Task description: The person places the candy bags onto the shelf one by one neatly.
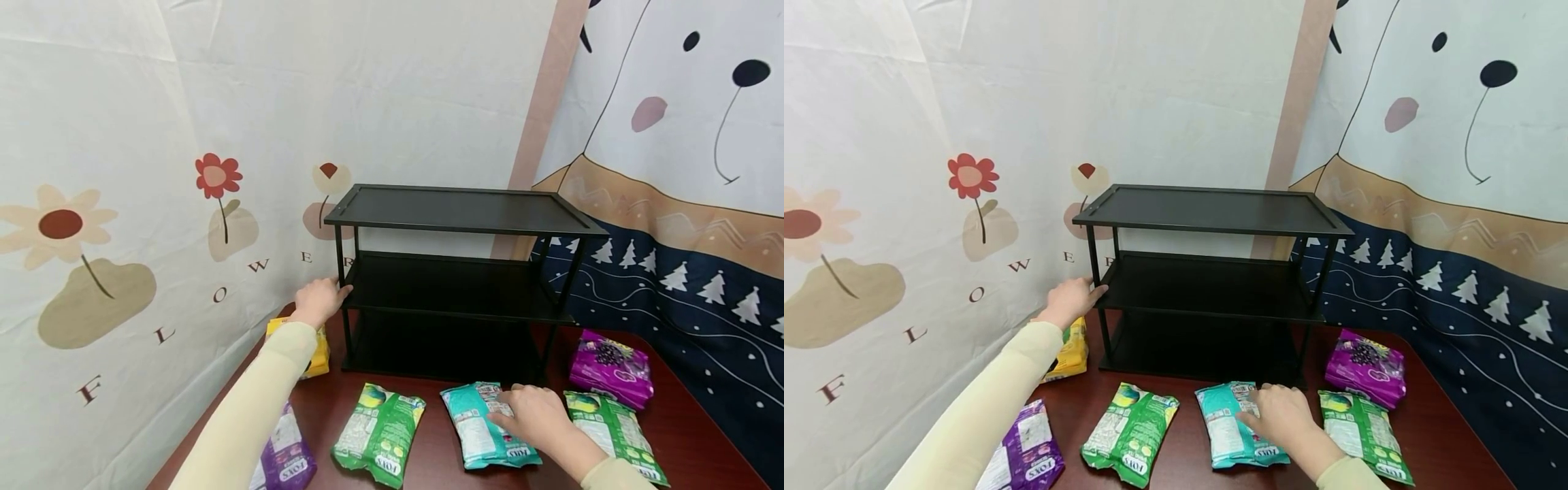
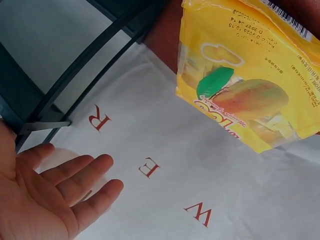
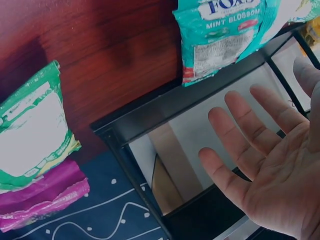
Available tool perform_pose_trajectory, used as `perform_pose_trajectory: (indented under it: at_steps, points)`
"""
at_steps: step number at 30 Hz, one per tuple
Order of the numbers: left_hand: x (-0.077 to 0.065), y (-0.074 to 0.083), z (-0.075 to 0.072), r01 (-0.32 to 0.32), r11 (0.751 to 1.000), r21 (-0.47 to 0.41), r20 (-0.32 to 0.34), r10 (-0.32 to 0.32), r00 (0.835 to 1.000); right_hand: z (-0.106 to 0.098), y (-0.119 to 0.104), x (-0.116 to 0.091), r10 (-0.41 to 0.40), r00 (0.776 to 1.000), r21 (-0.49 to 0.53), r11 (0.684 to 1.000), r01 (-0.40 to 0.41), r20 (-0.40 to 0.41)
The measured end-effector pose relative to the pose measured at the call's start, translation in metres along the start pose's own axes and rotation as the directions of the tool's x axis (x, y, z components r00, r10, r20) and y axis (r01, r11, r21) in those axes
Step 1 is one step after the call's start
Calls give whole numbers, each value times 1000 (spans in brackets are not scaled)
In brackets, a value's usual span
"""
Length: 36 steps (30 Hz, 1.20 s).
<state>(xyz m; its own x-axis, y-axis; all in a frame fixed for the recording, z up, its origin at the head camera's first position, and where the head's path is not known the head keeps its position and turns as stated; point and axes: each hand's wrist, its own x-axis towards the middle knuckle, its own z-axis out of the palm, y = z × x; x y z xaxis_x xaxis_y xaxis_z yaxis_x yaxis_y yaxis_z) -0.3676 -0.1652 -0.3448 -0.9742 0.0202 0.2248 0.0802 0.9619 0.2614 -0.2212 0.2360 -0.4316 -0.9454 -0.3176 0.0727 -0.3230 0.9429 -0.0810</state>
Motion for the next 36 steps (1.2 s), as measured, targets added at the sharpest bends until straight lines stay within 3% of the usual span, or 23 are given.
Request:
perform_pose_trajectory:
  at_steps: [9, 16, 27, 31, 36]
  points:
    - [-1, 2, 1, 10, 1000, -8, 12, -10, 1000, 6, -2, -6, -50, 998, 22, 999, 49, 29]
    - [-2, 3, 0, 10, 1000, -28, 39, -9, 999, 15, 0, -12, -159, 986, 32, 987, 158, 41]
    - [0, 2, 1, 14, 999, -47, 69, -10, 998, 23, 3, -19, -184, 965, 54, 983, 177, 186]
    - [-1, 2, 2, 26, 998, -49, 79, -22, 997, 27, 4, -19, -232, 956, 6, 972, 235, 182]
    - [-3, 3, -2, 34, 998, -52, 89, -29, 996, 33, 6, -20, -334, 934, -66, 937, 344, 126]
